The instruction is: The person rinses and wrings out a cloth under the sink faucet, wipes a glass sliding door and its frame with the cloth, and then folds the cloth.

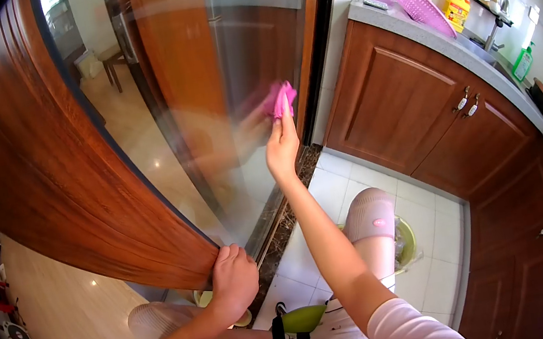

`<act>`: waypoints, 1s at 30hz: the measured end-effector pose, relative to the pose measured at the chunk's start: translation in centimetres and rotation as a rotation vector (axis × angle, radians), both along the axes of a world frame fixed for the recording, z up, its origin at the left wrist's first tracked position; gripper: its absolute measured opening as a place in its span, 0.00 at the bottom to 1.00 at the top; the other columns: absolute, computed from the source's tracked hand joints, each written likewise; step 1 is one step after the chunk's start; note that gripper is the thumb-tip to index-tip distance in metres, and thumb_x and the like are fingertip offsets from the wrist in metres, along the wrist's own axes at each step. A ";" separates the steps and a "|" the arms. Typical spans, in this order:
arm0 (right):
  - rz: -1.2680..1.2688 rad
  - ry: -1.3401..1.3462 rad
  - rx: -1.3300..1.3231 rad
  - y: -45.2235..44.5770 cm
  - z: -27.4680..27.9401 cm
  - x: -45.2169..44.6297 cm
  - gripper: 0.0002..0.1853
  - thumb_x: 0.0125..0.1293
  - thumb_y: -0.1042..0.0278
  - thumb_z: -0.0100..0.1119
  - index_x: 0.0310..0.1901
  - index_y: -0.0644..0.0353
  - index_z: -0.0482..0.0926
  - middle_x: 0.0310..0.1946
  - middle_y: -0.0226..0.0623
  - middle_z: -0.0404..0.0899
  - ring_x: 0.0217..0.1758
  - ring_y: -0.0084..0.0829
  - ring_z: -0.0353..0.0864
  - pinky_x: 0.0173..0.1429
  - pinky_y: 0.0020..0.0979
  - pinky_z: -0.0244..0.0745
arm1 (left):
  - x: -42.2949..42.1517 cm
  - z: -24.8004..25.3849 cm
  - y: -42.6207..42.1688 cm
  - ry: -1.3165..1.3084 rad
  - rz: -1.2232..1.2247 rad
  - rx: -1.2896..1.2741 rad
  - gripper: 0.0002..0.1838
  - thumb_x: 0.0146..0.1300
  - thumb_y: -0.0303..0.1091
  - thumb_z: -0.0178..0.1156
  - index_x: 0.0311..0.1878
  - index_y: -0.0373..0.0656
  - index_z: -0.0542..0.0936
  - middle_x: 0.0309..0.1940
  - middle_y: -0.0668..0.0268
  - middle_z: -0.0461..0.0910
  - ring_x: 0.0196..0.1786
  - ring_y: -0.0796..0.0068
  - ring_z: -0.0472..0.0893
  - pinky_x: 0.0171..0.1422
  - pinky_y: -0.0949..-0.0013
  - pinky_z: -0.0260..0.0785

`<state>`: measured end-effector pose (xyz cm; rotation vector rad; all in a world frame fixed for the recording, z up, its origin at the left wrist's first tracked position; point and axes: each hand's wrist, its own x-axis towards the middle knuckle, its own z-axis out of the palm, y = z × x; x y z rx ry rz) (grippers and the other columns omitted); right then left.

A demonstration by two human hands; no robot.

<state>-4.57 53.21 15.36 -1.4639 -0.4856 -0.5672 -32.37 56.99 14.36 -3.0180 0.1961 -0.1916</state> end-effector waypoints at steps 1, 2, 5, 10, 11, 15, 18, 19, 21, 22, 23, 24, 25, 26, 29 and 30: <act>-0.032 0.107 -0.044 -0.3 -2.8 1.7 0.33 0.74 0.81 0.44 0.78 0.42 0.60 0.73 0.48 0.68 0.71 0.45 0.74 0.68 0.35 0.70 | 0.1 -0.1 -0.1 -0.007 0.012 0.001 0.06 0.53 0.31 0.60 0.27 0.41 0.84 0.29 0.61 0.79 0.45 0.64 0.75 0.56 0.66 0.61; -0.002 0.251 -0.137 -0.8 -5.9 3.0 0.34 0.75 0.79 0.43 0.79 0.41 0.56 0.73 0.46 0.67 0.72 0.43 0.73 0.68 0.35 0.70 | 0.3 0.0 -0.3 -0.015 0.023 0.001 0.06 0.53 0.31 0.60 0.27 0.40 0.84 0.30 0.61 0.79 0.45 0.64 0.75 0.56 0.66 0.61; 0.013 0.295 -0.246 -2.1 -10.8 0.9 0.35 0.74 0.74 0.44 0.80 0.37 0.52 0.65 0.50 0.75 0.59 0.49 0.82 0.57 0.40 0.76 | 0.8 0.4 -1.0 -0.007 0.062 -0.004 0.06 0.54 0.31 0.60 0.28 0.40 0.84 0.30 0.60 0.80 0.45 0.62 0.77 0.54 0.62 0.64; -0.012 0.031 -0.164 -2.0 -3.2 -9.6 0.35 0.68 0.85 0.52 0.74 0.43 0.69 0.51 0.50 0.83 0.50 0.36 0.86 0.53 0.32 0.77 | 4.1 -1.5 -2.3 -0.166 -0.042 -0.172 0.09 0.56 0.31 0.60 0.35 0.38 0.86 0.35 0.57 0.82 0.45 0.56 0.78 0.51 0.53 0.68; 0.000 -0.100 -0.151 -2.0 0.1 -11.2 0.33 0.66 0.88 0.52 0.73 0.51 0.71 0.56 0.49 0.82 0.63 0.40 0.82 0.61 0.32 0.75 | 4.9 -2.5 -2.5 -0.160 -0.085 -0.215 0.09 0.56 0.31 0.60 0.36 0.38 0.86 0.37 0.56 0.83 0.46 0.55 0.78 0.51 0.51 0.68; 0.018 -0.518 -0.108 -0.6 8.9 -10.6 0.34 0.62 0.91 0.49 0.70 0.55 0.73 0.60 0.51 0.79 0.74 0.57 0.68 0.74 0.42 0.64 | 6.5 -5.2 -1.8 -0.238 -0.199 -0.149 0.15 0.58 0.34 0.61 0.47 0.40 0.83 0.45 0.55 0.83 0.58 0.53 0.78 0.67 0.49 0.64; -0.143 -0.451 -0.034 0.5 10.8 -4.8 0.33 0.64 0.90 0.46 0.70 0.56 0.72 0.62 0.50 0.76 0.72 0.52 0.72 0.72 0.38 0.66 | 7.1 -4.2 -1.9 -0.239 -0.148 -0.060 0.21 0.57 0.32 0.62 0.53 0.33 0.80 0.64 0.50 0.74 0.70 0.51 0.69 0.78 0.45 0.53; -0.081 -0.202 -0.044 0.4 9.8 -2.4 0.34 0.66 0.87 0.47 0.73 0.50 0.68 0.66 0.56 0.72 0.71 0.57 0.70 0.70 0.43 0.69 | 7.3 -4.2 -1.9 -0.254 -0.135 -0.052 0.22 0.57 0.31 0.62 0.54 0.32 0.80 0.67 0.49 0.71 0.72 0.50 0.68 0.80 0.44 0.51; -0.177 -0.143 -0.018 0.2 6.1 2.7 0.31 0.71 0.83 0.45 0.75 0.48 0.66 0.62 0.52 0.76 0.61 0.51 0.78 0.63 0.42 0.73 | 8.1 -4.0 -1.9 -0.244 -0.101 -0.077 0.26 0.56 0.31 0.63 0.59 0.29 0.77 0.72 0.47 0.65 0.75 0.48 0.64 0.82 0.44 0.48; -0.190 -0.086 -0.005 0.1 2.8 4.8 0.31 0.73 0.81 0.44 0.75 0.49 0.64 0.62 0.53 0.76 0.63 0.51 0.78 0.64 0.41 0.73 | 8.3 -3.2 -2.2 -0.247 -0.077 -0.074 0.27 0.56 0.32 0.63 0.60 0.29 0.76 0.72 0.46 0.65 0.76 0.48 0.63 0.82 0.45 0.48; -0.175 0.095 -0.076 -0.3 -0.5 5.7 0.32 0.73 0.80 0.44 0.77 0.47 0.62 0.66 0.50 0.74 0.64 0.52 0.77 0.65 0.41 0.72 | 8.6 -2.8 -2.4 -0.250 -0.057 -0.068 0.29 0.56 0.32 0.63 0.61 0.29 0.76 0.72 0.46 0.64 0.76 0.48 0.62 0.82 0.45 0.48; -0.182 0.087 -0.116 -0.3 -5.6 7.5 0.33 0.74 0.78 0.43 0.78 0.42 0.58 0.69 0.48 0.71 0.65 0.52 0.77 0.64 0.42 0.73 | 9.1 -2.8 -2.5 -0.251 -0.029 -0.072 0.29 0.57 0.32 0.63 0.62 0.28 0.75 0.73 0.46 0.64 0.77 0.48 0.62 0.82 0.45 0.47; -0.137 0.174 -0.193 -0.9 -9.6 7.2 0.35 0.74 0.77 0.42 0.79 0.36 0.55 0.69 0.48 0.72 0.60 0.54 0.80 0.60 0.44 0.75 | 9.6 -2.9 -2.6 -0.254 -0.002 -0.078 0.30 0.57 0.32 0.62 0.63 0.28 0.74 0.74 0.46 0.63 0.77 0.49 0.61 0.83 0.46 0.46; -0.119 0.305 -0.225 -1.3 -11.3 5.8 0.36 0.73 0.76 0.44 0.79 0.32 0.55 0.62 0.51 0.77 0.54 0.55 0.83 0.55 0.46 0.77 | 10.2 -3.0 -2.8 -0.258 0.024 -0.085 0.31 0.57 0.32 0.62 0.64 0.27 0.74 0.74 0.47 0.62 0.78 0.49 0.60 0.83 0.46 0.46; -0.080 0.445 -0.276 -1.7 -13.1 2.4 0.34 0.72 0.75 0.47 0.78 0.38 0.60 0.56 0.53 0.82 0.53 0.54 0.84 0.57 0.45 0.77 | 12.1 -3.4 -3.3 -0.255 0.056 -0.035 0.32 0.58 0.31 0.61 0.65 0.25 0.72 0.76 0.46 0.60 0.79 0.48 0.59 0.83 0.46 0.44; -0.026 0.381 -0.189 -1.8 -9.5 0.4 0.33 0.72 0.76 0.46 0.77 0.42 0.62 0.60 0.53 0.79 0.60 0.52 0.81 0.63 0.42 0.74 | 12.6 -3.4 -3.5 -0.358 0.043 0.034 0.29 0.58 0.31 0.60 0.63 0.24 0.74 0.71 0.42 0.66 0.76 0.46 0.63 0.83 0.46 0.46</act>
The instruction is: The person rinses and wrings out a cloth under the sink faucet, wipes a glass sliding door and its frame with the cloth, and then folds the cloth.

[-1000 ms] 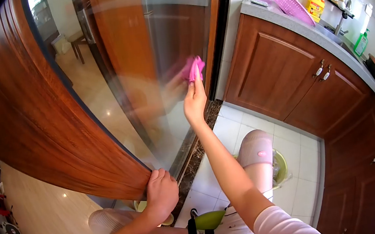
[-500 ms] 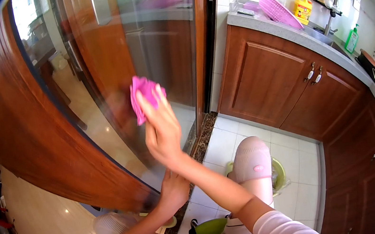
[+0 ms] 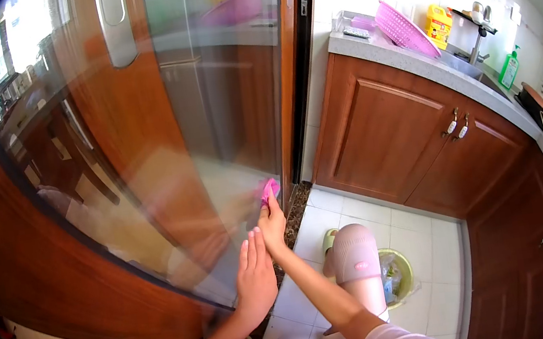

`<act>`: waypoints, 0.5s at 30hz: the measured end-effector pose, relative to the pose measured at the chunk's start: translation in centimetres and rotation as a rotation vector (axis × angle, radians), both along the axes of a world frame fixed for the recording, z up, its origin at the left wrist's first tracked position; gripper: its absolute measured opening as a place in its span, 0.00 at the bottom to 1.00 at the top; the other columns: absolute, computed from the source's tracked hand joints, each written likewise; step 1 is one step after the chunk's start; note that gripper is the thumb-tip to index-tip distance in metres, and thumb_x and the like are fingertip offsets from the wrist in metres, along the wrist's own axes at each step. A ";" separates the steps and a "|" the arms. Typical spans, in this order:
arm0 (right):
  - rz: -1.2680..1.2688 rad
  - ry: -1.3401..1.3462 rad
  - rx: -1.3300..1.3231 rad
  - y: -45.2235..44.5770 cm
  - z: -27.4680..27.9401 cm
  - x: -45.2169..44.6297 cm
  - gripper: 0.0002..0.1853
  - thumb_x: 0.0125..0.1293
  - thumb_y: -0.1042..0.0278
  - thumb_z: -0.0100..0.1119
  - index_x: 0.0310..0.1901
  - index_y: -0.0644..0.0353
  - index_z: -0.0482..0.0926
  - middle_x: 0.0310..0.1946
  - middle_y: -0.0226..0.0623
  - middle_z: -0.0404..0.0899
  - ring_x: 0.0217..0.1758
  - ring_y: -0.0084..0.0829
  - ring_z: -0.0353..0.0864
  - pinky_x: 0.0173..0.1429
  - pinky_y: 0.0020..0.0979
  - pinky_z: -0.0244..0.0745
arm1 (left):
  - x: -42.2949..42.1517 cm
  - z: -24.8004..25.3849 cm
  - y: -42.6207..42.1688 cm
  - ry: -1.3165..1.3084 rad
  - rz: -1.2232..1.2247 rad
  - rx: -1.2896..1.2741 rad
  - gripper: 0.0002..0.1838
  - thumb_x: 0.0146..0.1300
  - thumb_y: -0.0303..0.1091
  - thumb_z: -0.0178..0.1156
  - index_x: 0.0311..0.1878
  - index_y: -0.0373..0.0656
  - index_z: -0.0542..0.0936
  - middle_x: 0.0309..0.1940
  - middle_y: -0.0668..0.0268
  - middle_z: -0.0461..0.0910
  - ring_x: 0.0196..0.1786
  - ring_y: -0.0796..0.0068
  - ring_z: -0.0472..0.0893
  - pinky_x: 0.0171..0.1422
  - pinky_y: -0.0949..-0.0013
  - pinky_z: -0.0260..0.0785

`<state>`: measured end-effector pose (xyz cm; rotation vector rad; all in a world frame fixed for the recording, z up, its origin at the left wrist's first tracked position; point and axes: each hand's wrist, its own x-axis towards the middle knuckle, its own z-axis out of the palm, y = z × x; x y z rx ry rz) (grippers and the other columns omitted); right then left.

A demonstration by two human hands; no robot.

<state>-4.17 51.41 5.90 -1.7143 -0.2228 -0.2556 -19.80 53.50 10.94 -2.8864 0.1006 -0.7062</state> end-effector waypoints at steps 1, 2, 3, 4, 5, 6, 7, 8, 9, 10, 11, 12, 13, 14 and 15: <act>0.043 -0.055 0.094 -0.1 4.0 -2.1 0.32 0.72 0.78 0.46 0.77 0.46 0.63 0.65 0.53 0.76 0.67 0.50 0.77 0.68 0.39 0.71 | 0.4 -0.3 0.2 -0.017 -0.024 -0.073 0.29 0.58 0.31 0.60 0.62 0.24 0.75 0.68 0.41 0.68 0.74 0.46 0.64 0.82 0.46 0.47; 0.107 -0.192 0.155 -0.1 7.6 -3.2 0.32 0.72 0.80 0.45 0.76 0.49 0.64 0.68 0.53 0.72 0.73 0.50 0.70 0.73 0.39 0.65 | 0.6 -0.7 0.5 -0.032 -0.048 -0.145 0.28 0.58 0.31 0.60 0.61 0.24 0.75 0.66 0.40 0.70 0.73 0.45 0.66 0.82 0.46 0.49; 0.166 -0.326 0.217 0.0 10.9 -3.7 0.31 0.72 0.82 0.44 0.76 0.53 0.64 0.72 0.54 0.67 0.78 0.49 0.62 0.77 0.39 0.59 | 0.8 -0.9 0.6 -0.043 -0.074 -0.217 0.27 0.58 0.31 0.60 0.60 0.24 0.76 0.63 0.39 0.72 0.72 0.45 0.67 0.82 0.46 0.50; 0.204 -0.477 0.206 0.1 13.9 -3.6 0.31 0.72 0.83 0.44 0.76 0.55 0.65 0.73 0.55 0.65 0.80 0.51 0.57 0.79 0.41 0.53 | 1.1 -0.7 0.6 -0.070 -0.111 -0.243 0.25 0.58 0.32 0.60 0.57 0.25 0.77 0.57 0.39 0.75 0.68 0.43 0.70 0.80 0.45 0.52; 0.240 -0.633 0.194 0.3 16.6 -3.0 0.30 0.71 0.84 0.44 0.75 0.58 0.65 0.74 0.57 0.63 0.82 0.54 0.51 0.81 0.43 0.48 | 1.1 -0.5 0.4 -0.052 -0.114 -0.239 0.26 0.58 0.32 0.60 0.58 0.25 0.77 0.59 0.39 0.74 0.69 0.43 0.69 0.80 0.45 0.52; 0.207 -0.694 0.174 0.5 18.8 -2.1 0.30 0.71 0.84 0.44 0.75 0.58 0.65 0.73 0.57 0.64 0.82 0.55 0.51 0.81 0.44 0.48 | 1.4 -0.1 0.2 -0.042 -0.119 -0.233 0.26 0.58 0.32 0.61 0.58 0.25 0.77 0.60 0.40 0.74 0.70 0.44 0.68 0.81 0.45 0.51; 0.174 -0.754 0.155 0.8 20.6 -0.8 0.30 0.71 0.84 0.44 0.75 0.59 0.65 0.73 0.57 0.64 0.82 0.56 0.51 0.81 0.45 0.47 | 1.6 0.4 0.0 -0.031 -0.123 -0.227 0.26 0.58 0.32 0.61 0.58 0.26 0.77 0.62 0.40 0.73 0.71 0.44 0.67 0.81 0.45 0.51; 0.161 -0.769 0.201 1.1 21.6 1.4 0.30 0.72 0.84 0.44 0.75 0.58 0.65 0.72 0.57 0.66 0.81 0.57 0.53 0.81 0.45 0.49 | 1.7 0.7 -0.2 -0.007 -0.114 -0.223 0.28 0.57 0.31 0.62 0.61 0.26 0.75 0.69 0.41 0.67 0.76 0.44 0.63 0.82 0.45 0.49; 0.151 -0.653 0.239 1.0 21.4 3.3 0.30 0.72 0.84 0.44 0.75 0.57 0.64 0.72 0.56 0.66 0.81 0.54 0.56 0.81 0.41 0.50 | 1.7 0.7 -0.2 0.007 -0.093 -0.230 0.29 0.57 0.32 0.62 0.62 0.26 0.74 0.70 0.41 0.65 0.77 0.45 0.61 0.82 0.45 0.48; 0.141 -0.538 0.280 0.9 21.2 5.2 0.30 0.73 0.83 0.43 0.75 0.55 0.64 0.72 0.56 0.66 0.80 0.50 0.58 0.80 0.38 0.52 | 1.7 0.6 -0.1 0.018 -0.073 -0.237 0.30 0.57 0.32 0.62 0.63 0.26 0.73 0.72 0.42 0.63 0.78 0.45 0.60 0.82 0.46 0.48; 0.132 -0.424 0.336 0.9 20.0 7.0 0.30 0.73 0.82 0.43 0.76 0.53 0.64 0.72 0.55 0.66 0.79 0.48 0.62 0.79 0.36 0.55 | 1.7 0.6 -0.1 0.029 -0.052 -0.245 0.31 0.58 0.32 0.62 0.64 0.26 0.72 0.74 0.42 0.60 0.79 0.46 0.59 0.82 0.46 0.47; 0.056 -0.406 0.289 1.0 17.4 8.6 0.30 0.74 0.81 0.43 0.76 0.51 0.64 0.72 0.54 0.67 0.77 0.46 0.65 0.77 0.35 0.59 | 1.4 0.7 0.1 0.061 -0.020 -0.233 0.33 0.58 0.33 0.62 0.66 0.27 0.71 0.76 0.43 0.57 0.80 0.47 0.56 0.83 0.47 0.45; -0.022 -0.387 0.242 1.0 14.1 9.9 0.30 0.74 0.81 0.44 0.76 0.49 0.64 0.72 0.53 0.67 0.75 0.44 0.68 0.74 0.34 0.64 | 1.2 0.8 0.1 0.071 -0.003 -0.223 0.33 0.58 0.34 0.62 0.66 0.27 0.71 0.76 0.43 0.57 0.80 0.47 0.56 0.83 0.47 0.45; -0.070 -0.421 0.194 0.9 10.9 10.6 0.30 0.74 0.79 0.44 0.76 0.48 0.63 0.71 0.52 0.68 0.73 0.44 0.71 0.72 0.35 0.67 | 1.1 0.9 0.2 0.080 0.013 -0.212 0.33 0.59 0.34 0.62 0.66 0.27 0.71 0.77 0.43 0.57 0.80 0.48 0.55 0.83 0.48 0.44; -0.120 -0.451 0.144 0.5 8.0 10.4 0.30 0.74 0.78 0.45 0.76 0.47 0.63 0.70 0.51 0.70 0.71 0.45 0.74 0.70 0.36 0.69 | 1.0 1.0 0.2 0.092 0.029 -0.201 0.33 0.59 0.35 0.62 0.66 0.27 0.70 0.77 0.44 0.57 0.81 0.49 0.54 0.84 0.48 0.43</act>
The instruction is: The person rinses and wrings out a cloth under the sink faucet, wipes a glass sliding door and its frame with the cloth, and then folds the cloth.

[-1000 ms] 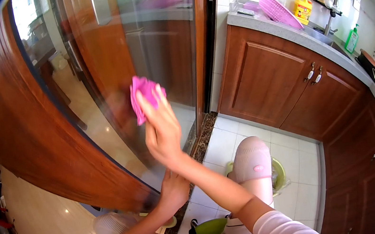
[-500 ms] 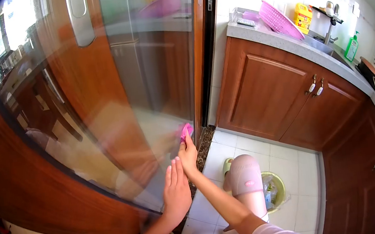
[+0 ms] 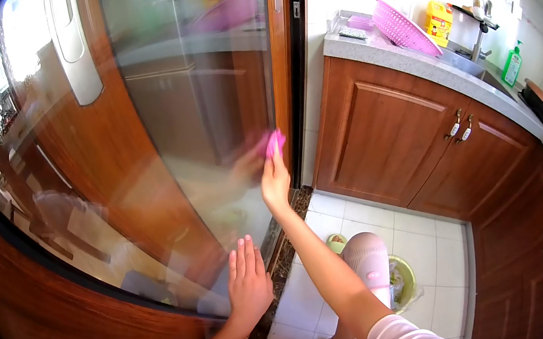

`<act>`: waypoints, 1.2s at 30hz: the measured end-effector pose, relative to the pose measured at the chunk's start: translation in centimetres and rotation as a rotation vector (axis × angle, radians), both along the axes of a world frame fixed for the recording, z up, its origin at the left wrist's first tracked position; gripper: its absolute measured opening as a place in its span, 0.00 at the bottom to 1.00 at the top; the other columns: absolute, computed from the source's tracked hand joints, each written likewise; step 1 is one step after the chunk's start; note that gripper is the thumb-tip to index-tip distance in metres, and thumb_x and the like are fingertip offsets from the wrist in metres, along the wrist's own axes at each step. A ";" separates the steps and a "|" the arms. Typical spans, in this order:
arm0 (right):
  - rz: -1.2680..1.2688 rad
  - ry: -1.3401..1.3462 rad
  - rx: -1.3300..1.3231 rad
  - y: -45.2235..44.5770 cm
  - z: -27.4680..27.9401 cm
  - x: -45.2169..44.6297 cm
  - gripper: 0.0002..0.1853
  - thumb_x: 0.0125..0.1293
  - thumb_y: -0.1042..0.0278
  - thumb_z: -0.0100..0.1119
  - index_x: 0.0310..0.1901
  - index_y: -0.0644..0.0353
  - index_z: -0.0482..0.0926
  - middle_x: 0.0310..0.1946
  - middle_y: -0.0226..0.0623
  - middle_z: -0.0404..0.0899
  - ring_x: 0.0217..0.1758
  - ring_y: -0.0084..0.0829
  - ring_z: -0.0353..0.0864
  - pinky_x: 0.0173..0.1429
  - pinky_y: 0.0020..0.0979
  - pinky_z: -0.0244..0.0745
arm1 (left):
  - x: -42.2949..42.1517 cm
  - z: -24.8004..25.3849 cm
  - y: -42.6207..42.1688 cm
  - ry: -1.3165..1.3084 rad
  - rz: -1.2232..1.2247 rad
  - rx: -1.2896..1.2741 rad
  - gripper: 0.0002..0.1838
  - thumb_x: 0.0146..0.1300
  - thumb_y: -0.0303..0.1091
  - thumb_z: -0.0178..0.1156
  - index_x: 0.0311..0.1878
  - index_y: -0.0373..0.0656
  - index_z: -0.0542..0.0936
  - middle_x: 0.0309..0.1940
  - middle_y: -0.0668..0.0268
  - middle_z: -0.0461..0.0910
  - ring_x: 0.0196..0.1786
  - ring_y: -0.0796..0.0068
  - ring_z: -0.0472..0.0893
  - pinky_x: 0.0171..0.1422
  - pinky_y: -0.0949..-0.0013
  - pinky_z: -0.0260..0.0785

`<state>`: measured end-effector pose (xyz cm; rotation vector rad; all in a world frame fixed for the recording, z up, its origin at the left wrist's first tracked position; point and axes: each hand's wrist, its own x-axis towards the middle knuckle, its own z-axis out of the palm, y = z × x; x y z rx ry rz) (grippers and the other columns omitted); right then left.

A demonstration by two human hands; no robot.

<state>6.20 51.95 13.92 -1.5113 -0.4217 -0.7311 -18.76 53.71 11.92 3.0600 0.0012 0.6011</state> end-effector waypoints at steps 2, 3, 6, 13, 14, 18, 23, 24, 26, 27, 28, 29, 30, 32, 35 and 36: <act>0.173 0.432 -0.070 -1.7 -3.3 -2.1 0.29 0.74 0.79 0.47 0.75 0.50 0.66 0.68 0.52 0.73 0.69 0.44 0.76 0.69 0.36 0.70 | 0.0 0.0 0.1 0.006 -0.006 0.037 0.34 0.59 0.36 0.62 0.67 0.27 0.70 0.77 0.44 0.56 0.81 0.50 0.53 0.84 0.49 0.42; 0.169 0.361 -0.056 -1.7 -2.8 -2.7 0.29 0.73 0.80 0.47 0.74 0.50 0.67 0.67 0.52 0.73 0.69 0.45 0.76 0.69 0.36 0.71 | 0.0 0.1 0.2 0.010 -0.008 0.057 0.34 0.59 0.36 0.62 0.67 0.27 0.70 0.77 0.44 0.56 0.81 0.50 0.53 0.84 0.50 0.41; 0.174 0.078 0.001 -1.4 2.9 -5.9 0.29 0.70 0.84 0.49 0.71 0.53 0.71 0.66 0.53 0.75 0.68 0.45 0.77 0.66 0.35 0.73 | 0.0 0.3 0.5 0.028 -0.016 0.059 0.35 0.60 0.37 0.62 0.68 0.28 0.70 0.77 0.44 0.56 0.81 0.51 0.53 0.84 0.50 0.42; 0.067 -0.265 0.032 0.3 18.6 1.1 0.27 0.73 0.82 0.44 0.73 0.56 0.67 0.61 0.60 0.74 0.65 0.59 0.73 0.70 0.44 0.67 | 0.0 0.7 0.0 0.011 0.005 0.061 0.29 0.63 0.35 0.57 0.66 0.29 0.73 0.76 0.48 0.61 0.80 0.55 0.58 0.83 0.54 0.46; 0.034 -0.239 0.038 0.3 17.4 2.7 0.27 0.74 0.81 0.43 0.73 0.55 0.67 0.61 0.59 0.75 0.63 0.59 0.75 0.67 0.43 0.70 | 0.0 0.8 0.0 0.012 0.001 0.056 0.29 0.63 0.35 0.57 0.66 0.29 0.73 0.76 0.47 0.61 0.80 0.54 0.58 0.83 0.54 0.46; 0.042 -0.038 -0.089 -0.4 4.7 2.8 0.31 0.74 0.86 0.37 0.77 0.57 0.58 0.79 0.46 0.55 0.82 0.44 0.54 0.81 0.32 0.54 | 0.1 0.5 0.0 0.017 0.009 0.063 0.30 0.62 0.36 0.58 0.66 0.29 0.73 0.76 0.47 0.61 0.80 0.53 0.58 0.83 0.53 0.45; 0.043 0.665 -0.337 -1.8 -14.3 -3.2 0.35 0.70 0.77 0.50 0.77 0.39 0.61 0.50 0.54 0.83 0.53 0.57 0.83 0.58 0.47 0.77 | 0.1 1.0 -0.1 0.054 0.016 0.096 0.31 0.61 0.36 0.59 0.66 0.29 0.72 0.76 0.46 0.61 0.80 0.53 0.58 0.83 0.52 0.46; 0.040 0.669 -0.301 -1.9 -15.5 -3.4 0.33 0.70 0.76 0.51 0.75 0.41 0.65 0.50 0.54 0.83 0.53 0.56 0.83 0.58 0.47 0.77 | 0.1 1.0 -0.2 0.064 0.017 0.098 0.32 0.61 0.37 0.59 0.66 0.29 0.72 0.76 0.46 0.61 0.80 0.53 0.58 0.83 0.52 0.46; 0.038 0.665 -0.240 -2.0 -16.7 -3.2 0.28 0.70 0.75 0.52 0.71 0.44 0.72 0.49 0.54 0.84 0.53 0.56 0.83 0.57 0.47 0.77 | 0.1 0.8 -0.2 0.059 0.008 0.075 0.31 0.61 0.36 0.60 0.66 0.29 0.73 0.76 0.47 0.61 0.80 0.53 0.58 0.83 0.52 0.46; -0.012 0.481 -0.146 -2.2 -14.4 -2.6 0.24 0.70 0.75 0.53 0.66 0.48 0.78 0.50 0.54 0.83 0.53 0.57 0.83 0.57 0.45 0.77 | 0.2 0.8 -0.1 0.052 0.006 0.064 0.31 0.61 0.36 0.60 0.66 0.29 0.73 0.76 0.47 0.61 0.80 0.53 0.58 0.83 0.52 0.46; -0.015 0.336 -0.074 -2.2 -11.4 -1.3 0.25 0.69 0.78 0.51 0.67 0.51 0.76 0.55 0.55 0.82 0.59 0.53 0.82 0.62 0.40 0.75 | 0.2 0.7 0.0 0.047 0.006 0.058 0.31 0.61 0.36 0.60 0.66 0.29 0.73 0.76 0.47 0.61 0.80 0.53 0.58 0.83 0.52 0.46; 0.096 0.240 0.019 -2.5 -7.9 0.0 0.25 0.72 0.81 0.48 0.69 0.58 0.74 0.66 0.47 0.77 0.70 0.38 0.75 0.73 0.33 0.65 | 0.3 0.7 0.0 0.045 0.005 0.053 0.31 0.61 0.36 0.60 0.66 0.30 0.73 0.76 0.47 0.61 0.80 0.53 0.58 0.83 0.52 0.46; 0.069 0.114 0.074 -2.4 -4.1 1.6 0.24 0.73 0.81 0.47 0.70 0.59 0.72 0.66 0.44 0.77 0.70 0.37 0.75 0.73 0.32 0.66 | 0.3 0.6 0.0 0.044 0.003 0.047 0.30 0.61 0.35 0.60 0.65 0.30 0.74 0.76 0.48 0.61 0.80 0.53 0.58 0.83 0.51 0.46; 0.120 0.054 0.201 -2.4 3.4 4.0 0.23 0.76 0.79 0.46 0.71 0.58 0.71 0.66 0.42 0.77 0.68 0.31 0.75 0.70 0.29 0.66 | 0.5 -0.3 0.1 0.047 -0.002 0.052 0.29 0.61 0.36 0.61 0.65 0.31 0.74 0.77 0.46 0.59 0.81 0.51 0.56 0.83 0.46 0.43; 0.138 -0.098 0.154 -2.1 8.2 6.8 0.23 0.76 0.79 0.46 0.70 0.59 0.72 0.67 0.41 0.76 0.69 0.33 0.74 0.71 0.30 0.65 | 0.8 -0.9 0.0 0.067 0.002 0.063 0.29 0.62 0.37 0.61 0.64 0.32 0.75 0.77 0.46 0.58 0.81 0.51 0.55 0.82 0.42 0.41; 0.198 -0.108 0.158 -1.7 7.8 7.6 0.23 0.76 0.79 0.45 0.70 0.59 0.72 0.68 0.41 0.75 0.70 0.34 0.73 0.72 0.31 0.64 | 0.8 -1.0 0.0 0.074 0.007 0.067 0.29 0.62 0.37 0.61 0.64 0.32 0.75 0.77 0.46 0.58 0.81 0.51 0.55 0.82 0.40 0.41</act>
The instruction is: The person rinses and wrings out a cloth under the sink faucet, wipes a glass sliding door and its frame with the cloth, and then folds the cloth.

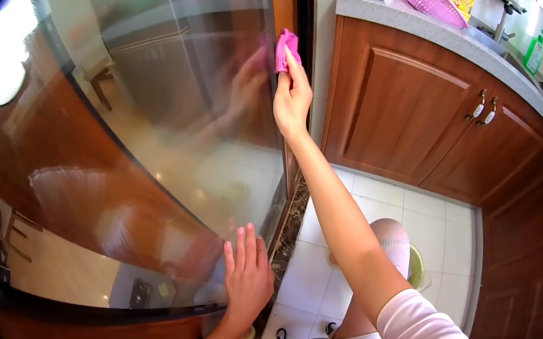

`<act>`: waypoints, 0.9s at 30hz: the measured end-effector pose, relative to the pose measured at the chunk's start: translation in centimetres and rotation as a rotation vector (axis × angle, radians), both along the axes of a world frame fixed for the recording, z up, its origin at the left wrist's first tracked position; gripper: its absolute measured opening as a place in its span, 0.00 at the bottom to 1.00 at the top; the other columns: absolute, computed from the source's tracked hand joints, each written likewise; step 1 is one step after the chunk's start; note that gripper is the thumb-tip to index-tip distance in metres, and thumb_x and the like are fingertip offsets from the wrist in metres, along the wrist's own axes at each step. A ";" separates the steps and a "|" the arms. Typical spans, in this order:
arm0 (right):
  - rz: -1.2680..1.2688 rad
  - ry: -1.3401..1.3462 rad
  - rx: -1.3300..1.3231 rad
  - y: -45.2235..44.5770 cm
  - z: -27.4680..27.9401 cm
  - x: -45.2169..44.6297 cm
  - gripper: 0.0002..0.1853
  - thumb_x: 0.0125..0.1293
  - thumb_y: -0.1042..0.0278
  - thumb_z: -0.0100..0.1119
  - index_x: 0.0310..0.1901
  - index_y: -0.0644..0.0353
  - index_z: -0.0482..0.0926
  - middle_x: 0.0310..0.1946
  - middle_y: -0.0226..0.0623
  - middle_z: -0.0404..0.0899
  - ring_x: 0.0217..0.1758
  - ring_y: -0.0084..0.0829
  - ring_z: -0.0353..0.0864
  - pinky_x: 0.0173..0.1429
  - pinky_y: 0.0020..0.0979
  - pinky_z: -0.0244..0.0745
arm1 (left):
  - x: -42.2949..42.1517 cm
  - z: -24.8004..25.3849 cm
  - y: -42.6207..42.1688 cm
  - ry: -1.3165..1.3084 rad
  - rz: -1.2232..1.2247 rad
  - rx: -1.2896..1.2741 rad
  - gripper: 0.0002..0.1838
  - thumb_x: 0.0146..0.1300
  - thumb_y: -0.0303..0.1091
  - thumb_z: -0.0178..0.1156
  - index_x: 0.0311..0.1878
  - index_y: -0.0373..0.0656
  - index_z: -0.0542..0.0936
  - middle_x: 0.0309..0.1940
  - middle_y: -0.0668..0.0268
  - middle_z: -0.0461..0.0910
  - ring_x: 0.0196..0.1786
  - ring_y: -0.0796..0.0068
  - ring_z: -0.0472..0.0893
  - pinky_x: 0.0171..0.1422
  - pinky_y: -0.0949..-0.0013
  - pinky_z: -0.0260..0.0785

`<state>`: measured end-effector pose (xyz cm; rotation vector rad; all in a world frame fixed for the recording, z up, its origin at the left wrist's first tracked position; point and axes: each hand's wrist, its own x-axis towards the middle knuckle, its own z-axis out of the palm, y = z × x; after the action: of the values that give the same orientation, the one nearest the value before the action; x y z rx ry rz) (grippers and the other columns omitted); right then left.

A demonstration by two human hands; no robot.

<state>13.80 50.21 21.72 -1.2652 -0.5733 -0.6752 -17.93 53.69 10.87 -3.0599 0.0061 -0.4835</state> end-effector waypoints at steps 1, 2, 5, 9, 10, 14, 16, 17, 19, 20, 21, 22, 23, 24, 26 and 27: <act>-0.051 -0.005 -0.022 0.2 -1.4 -0.1 0.23 0.75 0.80 0.45 0.70 0.60 0.72 0.68 0.42 0.75 0.71 0.35 0.73 0.73 0.32 0.63 | 0.0 -0.1 -0.1 0.012 0.006 0.005 0.29 0.62 0.37 0.61 0.64 0.33 0.75 0.77 0.46 0.58 0.81 0.51 0.55 0.82 0.40 0.40; -0.103 -0.011 -0.045 0.4 -3.3 -0.3 0.23 0.75 0.80 0.44 0.69 0.60 0.72 0.68 0.43 0.74 0.72 0.36 0.72 0.74 0.32 0.63 | 0.1 -0.3 -0.1 0.023 0.011 0.009 0.29 0.62 0.37 0.61 0.64 0.33 0.75 0.77 0.46 0.58 0.81 0.51 0.56 0.82 0.39 0.40; -0.228 0.207 -0.052 0.9 -15.5 -1.4 0.25 0.73 0.80 0.46 0.70 0.52 0.71 0.62 0.49 0.79 0.64 0.44 0.80 0.67 0.36 0.72 | 0.2 -0.5 -0.1 0.052 0.028 0.020 0.29 0.62 0.38 0.61 0.65 0.34 0.75 0.77 0.47 0.58 0.81 0.52 0.56 0.82 0.39 0.39; -0.018 0.701 -0.123 0.0 -36.5 -3.1 0.22 0.72 0.81 0.52 0.65 0.59 0.75 0.59 0.51 0.81 0.60 0.40 0.83 0.65 0.35 0.73 | 0.6 -0.9 -0.2 0.072 0.047 0.032 0.29 0.62 0.38 0.61 0.65 0.34 0.75 0.77 0.48 0.58 0.81 0.52 0.55 0.82 0.39 0.40; -0.050 0.667 -0.091 -0.2 -37.0 -3.2 0.21 0.72 0.81 0.52 0.65 0.60 0.75 0.59 0.50 0.81 0.60 0.40 0.82 0.66 0.35 0.73 | 0.7 -1.0 -0.2 0.080 0.045 0.023 0.30 0.62 0.38 0.61 0.65 0.33 0.75 0.77 0.48 0.58 0.81 0.52 0.55 0.82 0.39 0.40; -0.154 0.466 -0.010 -0.4 -27.2 -1.1 0.22 0.73 0.81 0.47 0.68 0.68 0.71 0.65 0.44 0.76 0.67 0.33 0.75 0.72 0.31 0.66 | 1.9 -1.5 -0.6 0.111 0.044 -0.026 0.30 0.61 0.37 0.62 0.66 0.33 0.74 0.78 0.48 0.58 0.81 0.51 0.55 0.82 0.40 0.40; -0.094 0.343 0.063 -0.6 -17.6 0.0 0.23 0.75 0.78 0.46 0.70 0.66 0.70 0.69 0.45 0.73 0.71 0.37 0.71 0.75 0.33 0.61 | 2.4 -1.9 -1.1 0.124 0.044 -0.039 0.31 0.61 0.38 0.62 0.66 0.33 0.74 0.78 0.48 0.58 0.81 0.51 0.54 0.82 0.38 0.40; -0.043 0.330 0.078 -0.5 -14.2 0.8 0.23 0.77 0.74 0.45 0.71 0.64 0.69 0.70 0.44 0.72 0.73 0.37 0.69 0.77 0.33 0.58 | 2.7 -2.1 -1.4 0.140 0.064 -0.051 0.31 0.61 0.38 0.62 0.67 0.33 0.74 0.78 0.48 0.58 0.81 0.50 0.54 0.81 0.36 0.39; 0.079 0.262 0.072 0.0 -11.0 2.1 0.24 0.79 0.68 0.44 0.74 0.61 0.66 0.73 0.42 0.68 0.75 0.35 0.66 0.78 0.33 0.56 | 3.4 -2.5 -2.1 0.174 0.106 -0.072 0.32 0.61 0.38 0.63 0.68 0.34 0.73 0.78 0.48 0.57 0.82 0.50 0.53 0.80 0.34 0.38; 0.049 0.250 0.089 0.6 -11.6 2.9 0.25 0.80 0.65 0.43 0.75 0.61 0.64 0.75 0.41 0.66 0.76 0.35 0.63 0.78 0.33 0.53 | 3.6 -2.9 -2.2 0.194 0.123 -0.042 0.33 0.61 0.39 0.63 0.68 0.34 0.72 0.78 0.48 0.57 0.82 0.50 0.53 0.80 0.33 0.37; 0.036 0.282 0.077 0.8 -13.1 3.5 0.26 0.80 0.64 0.42 0.76 0.60 0.63 0.75 0.40 0.64 0.77 0.35 0.62 0.79 0.33 0.52 | 3.9 -3.4 -2.3 0.211 0.139 -0.011 0.34 0.60 0.39 0.63 0.69 0.35 0.72 0.78 0.49 0.57 0.82 0.50 0.53 0.80 0.32 0.36; 0.023 0.314 0.066 1.0 -15.0 4.1 0.26 0.81 0.62 0.41 0.76 0.60 0.62 0.76 0.40 0.63 0.78 0.34 0.60 0.79 0.33 0.50 | 4.2 -3.8 -2.4 0.229 0.155 0.021 0.34 0.60 0.40 0.63 0.70 0.36 0.71 0.79 0.49 0.57 0.82 0.50 0.53 0.80 0.32 0.35; 0.044 0.401 0.112 1.1 -17.2 4.2 0.26 0.81 0.61 0.40 0.76 0.60 0.62 0.76 0.40 0.63 0.78 0.34 0.59 0.80 0.33 0.49 | 4.4 -4.2 -2.3 0.235 0.170 0.082 0.35 0.61 0.40 0.63 0.70 0.37 0.71 0.79 0.50 0.57 0.82 0.50 0.53 0.80 0.32 0.34; 0.066 0.494 0.158 1.1 -19.8 3.9 0.26 0.82 0.60 0.38 0.76 0.60 0.62 0.76 0.39 0.62 0.79 0.34 0.58 0.80 0.33 0.48 | 4.4 -4.5 -2.3 0.245 0.185 0.143 0.35 0.61 0.41 0.62 0.71 0.38 0.71 0.79 0.51 0.57 0.82 0.51 0.53 0.80 0.33 0.33; -0.001 0.507 0.198 1.3 -25.6 4.0 0.27 0.83 0.58 0.35 0.77 0.59 0.61 0.75 0.37 0.63 0.78 0.33 0.59 0.80 0.33 0.49 | 4.5 -5.3 -2.2 0.258 0.211 0.253 0.35 0.61 0.43 0.61 0.72 0.39 0.70 0.79 0.52 0.57 0.82 0.52 0.53 0.81 0.35 0.31; 0.042 0.670 0.245 1.7 -30.5 4.7 0.27 0.83 0.57 0.34 0.77 0.59 0.61 0.75 0.36 0.63 0.77 0.33 0.60 0.79 0.33 0.50 | 4.6 -5.5 -2.2 0.260 0.221 0.303 0.35 0.62 0.43 0.61 0.72 0.40 0.70 0.79 0.53 0.57 0.82 0.52 0.53 0.81 0.35 0.31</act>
<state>18.54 51.87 -8.77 -1.1540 0.0362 -0.2430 -13.29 51.51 5.34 -2.7570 -0.2252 -0.0628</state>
